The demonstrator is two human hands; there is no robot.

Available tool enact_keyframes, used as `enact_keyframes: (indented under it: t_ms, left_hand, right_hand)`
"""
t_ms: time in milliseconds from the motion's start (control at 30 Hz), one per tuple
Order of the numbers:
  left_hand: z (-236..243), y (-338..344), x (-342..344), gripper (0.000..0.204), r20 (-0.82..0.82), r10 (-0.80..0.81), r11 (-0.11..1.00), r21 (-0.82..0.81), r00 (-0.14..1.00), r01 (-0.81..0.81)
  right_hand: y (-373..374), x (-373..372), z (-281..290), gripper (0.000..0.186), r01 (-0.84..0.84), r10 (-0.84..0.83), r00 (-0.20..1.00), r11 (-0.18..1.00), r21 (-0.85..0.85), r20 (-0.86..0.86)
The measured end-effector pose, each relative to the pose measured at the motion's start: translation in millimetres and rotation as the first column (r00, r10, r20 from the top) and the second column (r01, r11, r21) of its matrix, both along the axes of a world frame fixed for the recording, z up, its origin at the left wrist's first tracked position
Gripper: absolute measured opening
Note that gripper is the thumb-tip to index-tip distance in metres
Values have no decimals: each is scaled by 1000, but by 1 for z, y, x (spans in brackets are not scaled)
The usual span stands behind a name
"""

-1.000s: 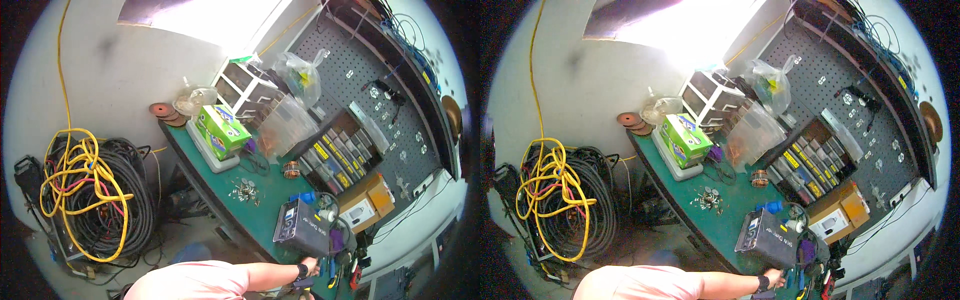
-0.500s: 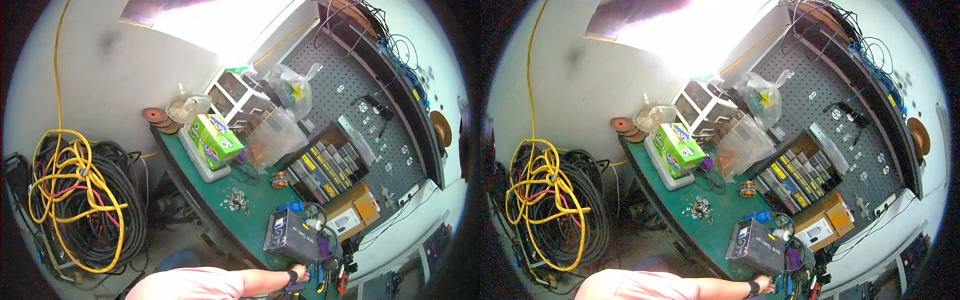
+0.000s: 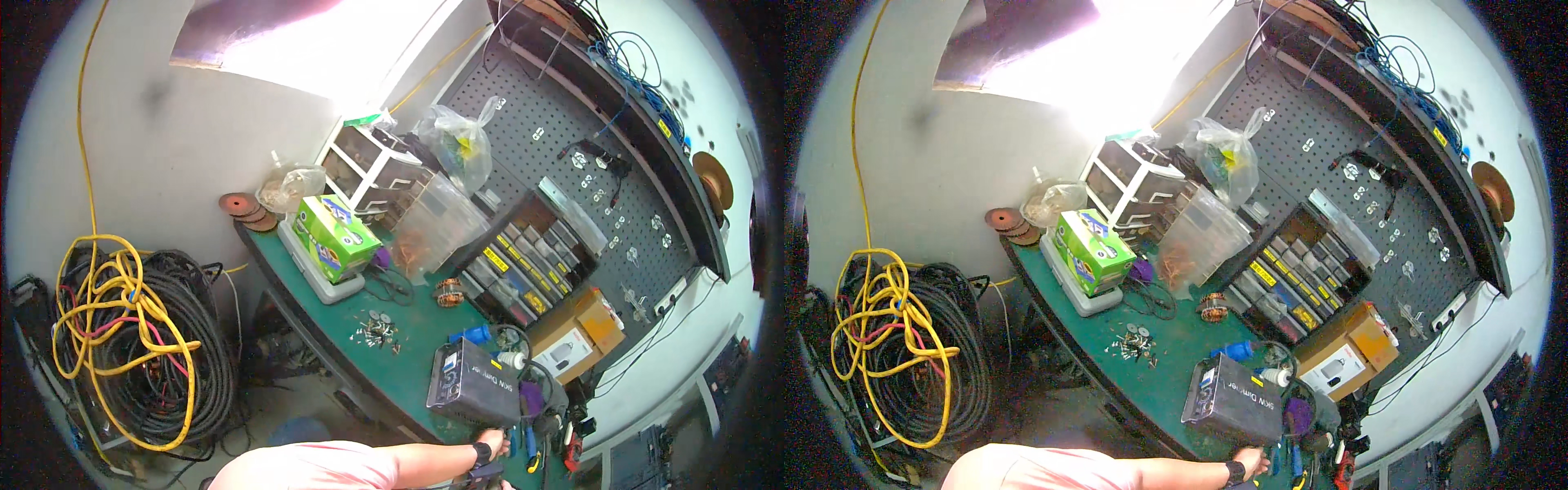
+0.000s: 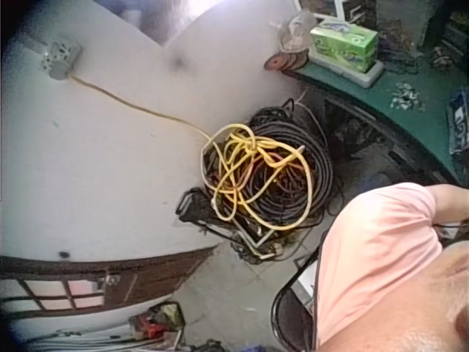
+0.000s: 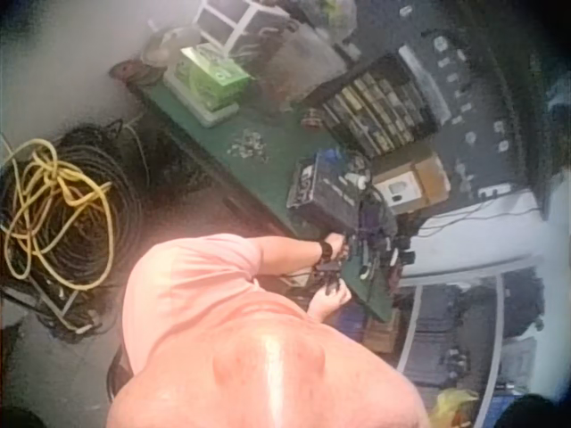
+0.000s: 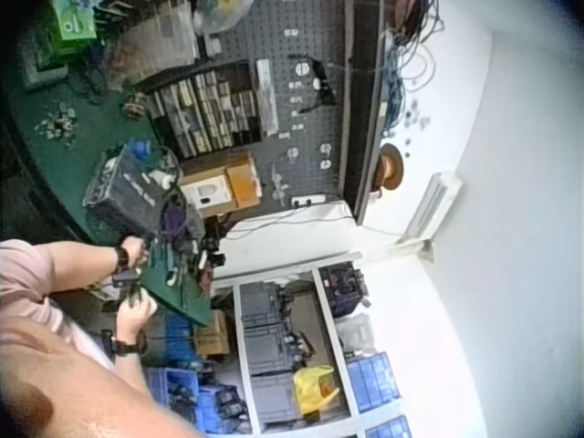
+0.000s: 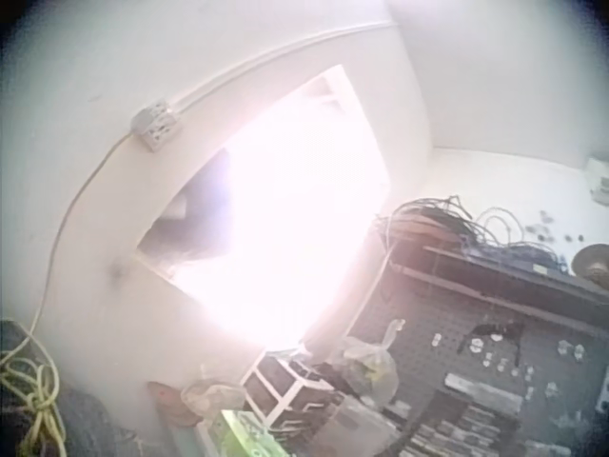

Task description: The person retrieves a black electronic device labeled 'SKW Dimmer' from a yellow bin and places it on a green workbench. They then use a yellow-handled screwdriver to unscrew the casing of the device, removing several screws and placing them on the table.

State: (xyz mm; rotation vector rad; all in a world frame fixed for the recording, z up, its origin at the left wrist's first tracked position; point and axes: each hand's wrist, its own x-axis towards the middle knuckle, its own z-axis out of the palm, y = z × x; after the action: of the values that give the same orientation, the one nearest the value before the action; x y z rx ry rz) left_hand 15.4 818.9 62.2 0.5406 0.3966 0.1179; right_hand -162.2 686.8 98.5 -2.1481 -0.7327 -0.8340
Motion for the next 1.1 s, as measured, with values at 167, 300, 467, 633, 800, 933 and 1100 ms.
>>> enact_keyframes:
  t_ms: [167, 300, 467, 633, 800, 933, 1100]
  left_hand:
    - [1, -8, -14, 30, -62, -53, 993, 104, 997, 60]
    - [1, -10, -9, 29, -73, -14, 997, 77, 997, 20]
    - [-1, -3, -14, 29, -74, -48, 997, 55, 996, 52]
    - [-1, -11, -10, 30, -55, 68, 997, 42, 996, -66]
    - [10, -14, -20, 32, 14, 81, 996, 33, 997, -81]
    - [28, -14, -69, 28, 50, 63, 994, 82, 997, -67]
    - [49, 7, -113, 28, 257, 102, 855, 472, 961, -217]
  right_hand:
    - [2, -5, -6, 32, 1, 187, 904, 898, 440, -384]
    - [-21, 33, -36, 37, 273, 513, 417, 717, 642, -750]
    - [-13, 7, 3, 27, 152, 597, 367, 718, 679, -713]
    - [-14, 19, -10, 27, -23, 43, 963, 997, 80, -265]
    - [1, -28, 43, 32, 53, -41, 998, 973, -225, 55]
    - [-36, -7, 10, 31, 52, -67, 977, 995, -79, -201]
    - [-50, -31, 9, 38, 172, 126, 689, 928, 330, -714]
